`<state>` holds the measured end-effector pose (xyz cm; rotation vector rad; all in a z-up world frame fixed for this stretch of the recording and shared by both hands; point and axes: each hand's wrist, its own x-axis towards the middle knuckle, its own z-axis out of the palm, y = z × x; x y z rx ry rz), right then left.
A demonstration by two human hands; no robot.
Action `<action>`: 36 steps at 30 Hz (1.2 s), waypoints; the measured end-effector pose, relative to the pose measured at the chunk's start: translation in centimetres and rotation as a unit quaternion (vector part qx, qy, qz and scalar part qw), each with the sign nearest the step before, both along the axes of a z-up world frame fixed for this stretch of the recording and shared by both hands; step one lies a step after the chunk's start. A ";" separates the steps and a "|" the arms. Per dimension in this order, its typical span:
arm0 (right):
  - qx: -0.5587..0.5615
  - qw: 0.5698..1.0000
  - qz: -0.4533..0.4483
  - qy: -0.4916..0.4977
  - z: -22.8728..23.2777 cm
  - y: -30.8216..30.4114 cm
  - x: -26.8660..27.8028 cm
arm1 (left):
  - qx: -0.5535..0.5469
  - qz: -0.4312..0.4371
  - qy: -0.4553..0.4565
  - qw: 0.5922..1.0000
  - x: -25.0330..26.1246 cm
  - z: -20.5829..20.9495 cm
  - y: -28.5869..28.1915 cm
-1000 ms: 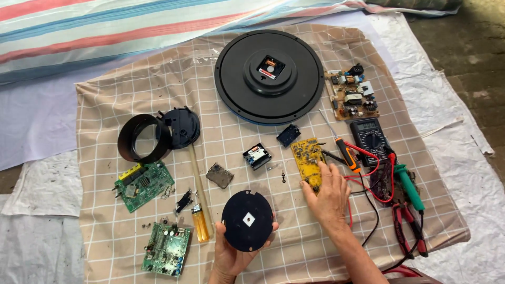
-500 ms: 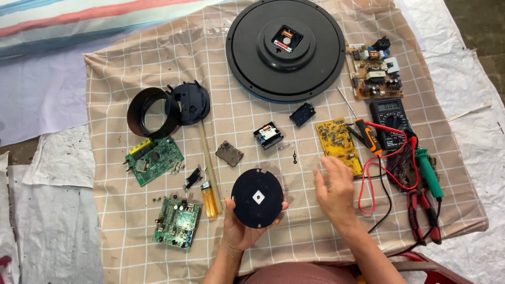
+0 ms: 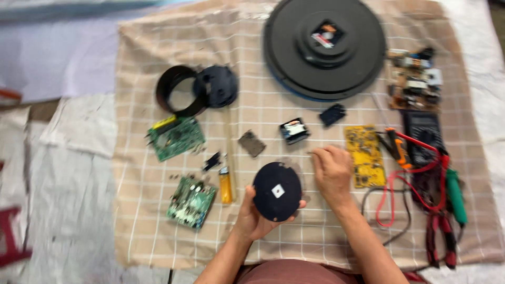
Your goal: The person uses a soldering iron to work on a small black electronic component on a table covered with a checkered cloth. They then pick up a round clock face and a small black box, manipulating the internal gears and parts with their fingers.
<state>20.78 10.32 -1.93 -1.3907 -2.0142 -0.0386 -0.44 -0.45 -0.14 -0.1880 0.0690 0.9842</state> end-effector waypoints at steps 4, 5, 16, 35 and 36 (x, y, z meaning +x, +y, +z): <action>-0.026 0.993 0.064 0.093 1.1 -2.5 0.4 | 0.011 0.024 -0.013 1.000 -0.2 0.1 -0.2; -0.033 0.992 0.033 0.114 1.4 -3.5 0.6 | 0.014 0.022 -0.016 1.000 -0.2 0.2 -0.4; -0.065 0.986 -0.002 0.155 1.5 -5.0 1.9 | -0.010 0.063 0.072 0.995 0.7 2.4 -0.5; -0.080 0.969 -0.007 0.232 1.1 -4.7 2.2 | -0.024 -0.025 0.943 0.331 -13.1 10.0 4.7; -0.099 0.967 -0.011 0.236 0.9 -4.8 2.5 | -0.043 -0.052 0.940 0.333 -12.7 9.7 4.9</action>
